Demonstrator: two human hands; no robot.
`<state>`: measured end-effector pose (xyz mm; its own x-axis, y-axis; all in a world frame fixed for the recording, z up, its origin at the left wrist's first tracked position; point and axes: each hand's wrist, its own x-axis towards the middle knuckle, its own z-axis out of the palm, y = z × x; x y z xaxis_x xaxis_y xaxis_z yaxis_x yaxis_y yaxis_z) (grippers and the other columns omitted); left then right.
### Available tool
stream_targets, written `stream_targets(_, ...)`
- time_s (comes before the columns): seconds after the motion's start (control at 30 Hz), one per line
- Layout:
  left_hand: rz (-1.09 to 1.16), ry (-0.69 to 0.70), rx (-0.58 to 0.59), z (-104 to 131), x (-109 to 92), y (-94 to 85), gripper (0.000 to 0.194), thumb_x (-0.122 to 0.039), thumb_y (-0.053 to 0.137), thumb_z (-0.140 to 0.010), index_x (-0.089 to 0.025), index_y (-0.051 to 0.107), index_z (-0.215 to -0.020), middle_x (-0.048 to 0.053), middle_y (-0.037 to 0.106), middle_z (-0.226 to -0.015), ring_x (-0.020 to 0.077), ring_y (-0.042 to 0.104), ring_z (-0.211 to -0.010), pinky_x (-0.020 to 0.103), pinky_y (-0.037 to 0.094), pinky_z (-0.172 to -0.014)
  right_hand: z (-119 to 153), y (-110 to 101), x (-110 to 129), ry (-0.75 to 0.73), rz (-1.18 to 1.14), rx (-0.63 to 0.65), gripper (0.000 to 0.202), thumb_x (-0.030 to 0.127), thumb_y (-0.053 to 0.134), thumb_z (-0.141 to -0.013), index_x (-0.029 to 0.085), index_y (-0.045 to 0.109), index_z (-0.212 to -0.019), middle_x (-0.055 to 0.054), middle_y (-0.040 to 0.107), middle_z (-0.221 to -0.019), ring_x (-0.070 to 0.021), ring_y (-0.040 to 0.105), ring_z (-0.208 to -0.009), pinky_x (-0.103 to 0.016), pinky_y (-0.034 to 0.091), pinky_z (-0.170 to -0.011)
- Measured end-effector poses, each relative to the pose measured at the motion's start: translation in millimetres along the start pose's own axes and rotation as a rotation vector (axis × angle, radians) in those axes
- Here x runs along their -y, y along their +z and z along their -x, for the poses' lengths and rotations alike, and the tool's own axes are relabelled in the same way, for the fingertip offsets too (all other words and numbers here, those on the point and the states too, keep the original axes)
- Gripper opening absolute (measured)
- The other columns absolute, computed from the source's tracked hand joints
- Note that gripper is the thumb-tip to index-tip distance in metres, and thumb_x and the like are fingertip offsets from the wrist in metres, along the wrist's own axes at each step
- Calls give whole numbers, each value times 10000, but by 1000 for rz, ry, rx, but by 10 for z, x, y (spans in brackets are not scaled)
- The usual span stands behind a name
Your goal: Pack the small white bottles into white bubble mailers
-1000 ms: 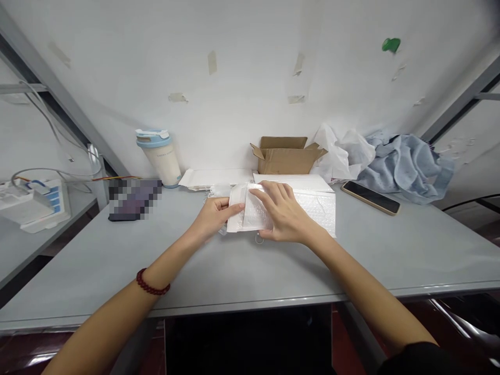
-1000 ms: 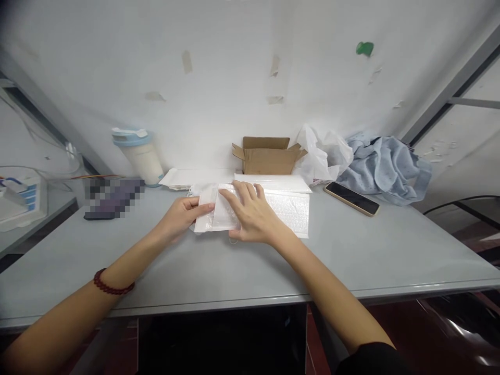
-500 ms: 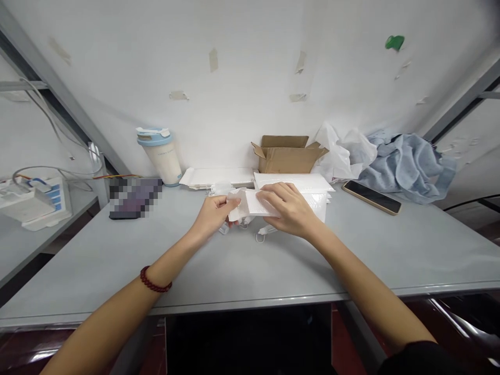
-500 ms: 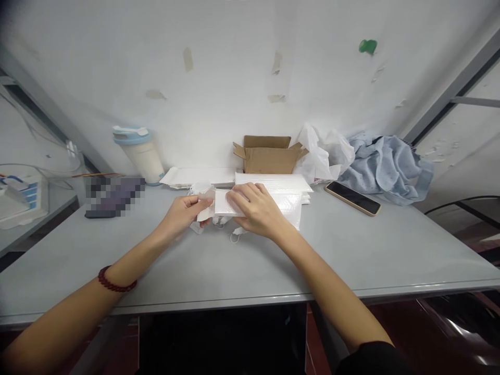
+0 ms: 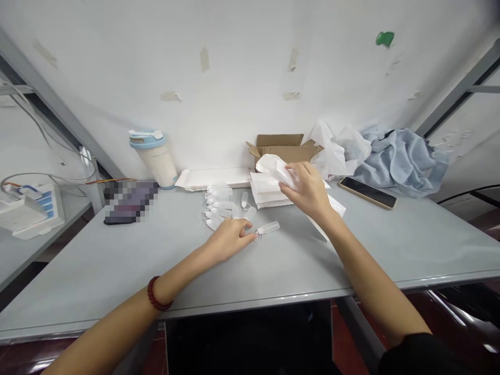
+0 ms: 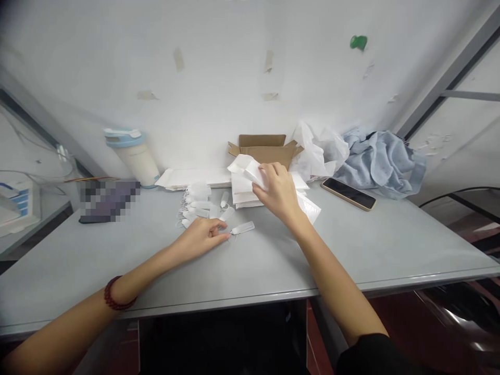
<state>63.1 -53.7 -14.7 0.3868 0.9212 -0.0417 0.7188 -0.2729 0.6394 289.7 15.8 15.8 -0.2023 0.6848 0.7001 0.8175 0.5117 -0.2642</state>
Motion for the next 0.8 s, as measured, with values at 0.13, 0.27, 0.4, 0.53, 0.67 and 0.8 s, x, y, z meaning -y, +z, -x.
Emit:
stream_targets(0.13, -165, 45, 20, 3, 3, 81, 272, -313, 485, -887, -141, 660, -1006, 55, 698, -743, 216, 643, -719, 294, 425, -636, 5, 18, 11, -16, -20, 28, 326, 302, 569, -772, 195, 555, -1080, -118, 594, -1018, -291, 561, -965, -434, 461, -815)
stream_targets(0.27, -187, 64, 47, -8, -18, 59, 238, -244, 446, -886, -149, 664, -912, 47, 686, -709, 198, 630, -677, 279, 407, -608, 12, 35, 28, -47, -23, 52, 330, 291, 571, -772, 192, 557, -1086, -117, 598, -1013, -295, 557, -977, -434, 457, -821)
stream_targets(0.4, -156, 43, 37, -17, -34, 63, 200, -241, 475, -838, -155, 648, -893, 27, 660, -662, 187, 602, -634, 275, 391, -591, 19, 40, 37, -57, -32, 73, 332, 283, 579, -771, 188, 558, -1089, -123, 596, -1029, -300, 553, -984, -439, 454, -820)
stream_targets(0.53, -99, 47, 56, -14, -36, 88, 137, -196, 476, -766, -172, 611, -763, 1, 602, -591, 162, 548, -566, 265, 367, -557, 31, 51, 47, -93, -39, 106, 322, 278, 579, -781, 186, 558, -1088, -128, 587, -1034, -298, 551, -969, -441, 447, -806)
stream_targets(0.67, 105, 74, 115, 9, -40, 37, 62, -212, 531, -730, -183, 584, -717, -27, 567, -562, 130, 508, -532, 240, 369, -529, 44, 74, 41, -134, -35, 118, 321, 273, 586, -788, 207, 553, -1101, -120, 585, -1047, -297, 546, -970, -440, 439, -800)
stream_targets(0.8, 403, 34, 85, 58, -94, -181, 132, -311, 595, -746, -180, 601, -759, -36, 563, -570, 102, 488, -497, 217, 378, -482, 53, 95, 26, -146, -18, 126, 332, 260, 594, -781, 206, 550, -1106, -118, 582, -1057, -296, 540, -981, -432, 433, -811)
